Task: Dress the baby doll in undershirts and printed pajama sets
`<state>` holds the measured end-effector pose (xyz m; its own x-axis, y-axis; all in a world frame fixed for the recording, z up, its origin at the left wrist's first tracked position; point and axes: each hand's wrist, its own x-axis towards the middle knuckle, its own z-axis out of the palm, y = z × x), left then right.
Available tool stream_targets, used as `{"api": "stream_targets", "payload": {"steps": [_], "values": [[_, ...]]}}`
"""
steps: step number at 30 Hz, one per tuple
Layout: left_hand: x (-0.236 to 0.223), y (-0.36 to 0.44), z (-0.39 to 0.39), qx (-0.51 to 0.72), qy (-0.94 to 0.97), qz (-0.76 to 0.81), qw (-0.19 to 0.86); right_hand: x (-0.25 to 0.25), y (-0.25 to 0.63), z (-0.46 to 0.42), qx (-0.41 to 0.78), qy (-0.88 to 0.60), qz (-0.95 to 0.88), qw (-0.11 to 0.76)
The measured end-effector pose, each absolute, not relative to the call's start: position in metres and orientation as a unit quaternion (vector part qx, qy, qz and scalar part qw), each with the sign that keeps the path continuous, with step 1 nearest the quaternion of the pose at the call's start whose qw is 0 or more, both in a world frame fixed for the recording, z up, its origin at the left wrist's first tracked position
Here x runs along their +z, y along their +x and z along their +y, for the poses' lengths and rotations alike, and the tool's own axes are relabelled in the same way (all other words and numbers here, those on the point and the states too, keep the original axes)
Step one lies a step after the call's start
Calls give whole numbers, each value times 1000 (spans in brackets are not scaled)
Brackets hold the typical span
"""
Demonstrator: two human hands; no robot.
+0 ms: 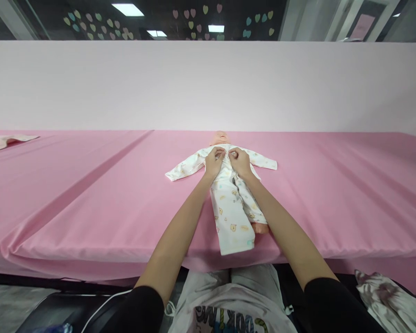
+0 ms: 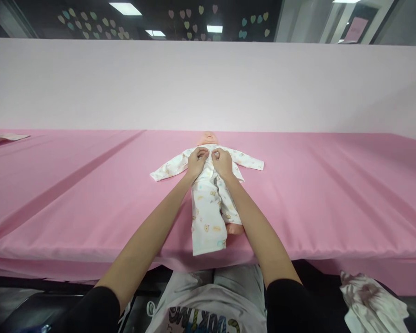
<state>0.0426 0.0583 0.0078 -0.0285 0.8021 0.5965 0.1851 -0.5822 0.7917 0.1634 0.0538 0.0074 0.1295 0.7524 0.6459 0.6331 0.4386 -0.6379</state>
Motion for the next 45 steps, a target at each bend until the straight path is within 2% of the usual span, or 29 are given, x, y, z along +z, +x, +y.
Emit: {"api": "stream_targets", "payload": {"steps": [11,17,23,25,31,35,40,45], "values": [[7,45,62,586,649,433,217,11,161,56,53,-528,-667,523],[6,45,60,601,646,428,197,11,161,60,200,-526,-609,559],[4,48,59,584,673,430,145,12,161,69,303,-551,-540,560],[3,48,58,552,698,446,97,11,161,68,279,-553,-543,567],[-1,44,38,456,775,438,-18,11,156,49,86,-613,-541,569],[-3,39,21,439,797,409,-64,10,156,30,56,-589,-579,562],[-2,38,16,418,821,388,-1,3,164,16,-5,-523,-651,550],[2,39,15,464,791,393,67,2,170,14,-35,-550,-647,527]]}}
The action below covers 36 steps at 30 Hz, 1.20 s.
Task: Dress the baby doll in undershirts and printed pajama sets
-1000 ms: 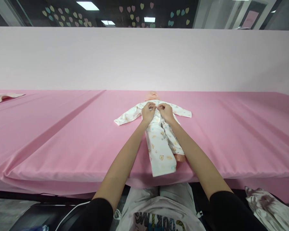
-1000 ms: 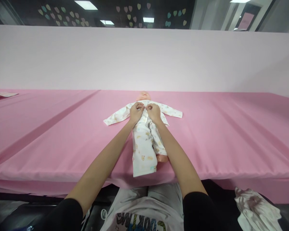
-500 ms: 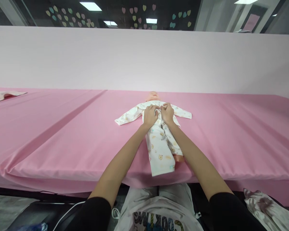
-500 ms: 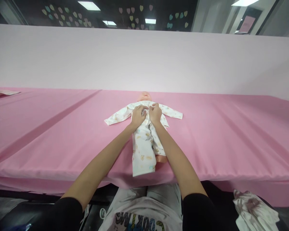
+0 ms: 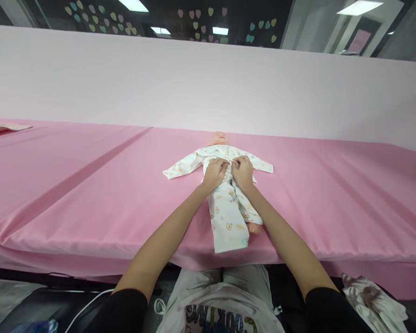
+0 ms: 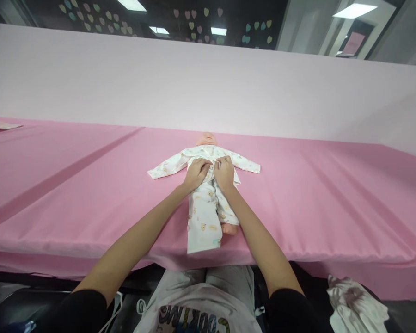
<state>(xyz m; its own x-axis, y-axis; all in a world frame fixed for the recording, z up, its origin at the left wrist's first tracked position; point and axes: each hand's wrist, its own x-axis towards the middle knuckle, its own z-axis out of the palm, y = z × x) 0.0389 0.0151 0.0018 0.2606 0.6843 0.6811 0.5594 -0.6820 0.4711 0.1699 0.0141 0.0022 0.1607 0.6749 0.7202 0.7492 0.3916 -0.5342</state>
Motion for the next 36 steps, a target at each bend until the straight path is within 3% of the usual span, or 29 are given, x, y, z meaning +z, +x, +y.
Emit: {"api": "stream_targets", "payload": {"steps": [5,13,25,36], "values": [[3,40,13,491,769,398,100,5,172,9,-19,-559,-638,530],[2,41,17,549,717,381,198,3,174,11,210,-462,-604,615],[0,41,19,569,705,359,224,8,170,-6,82,-468,-676,563],[5,47,10,564,677,416,224,2,171,5,108,-468,-660,579]]}}
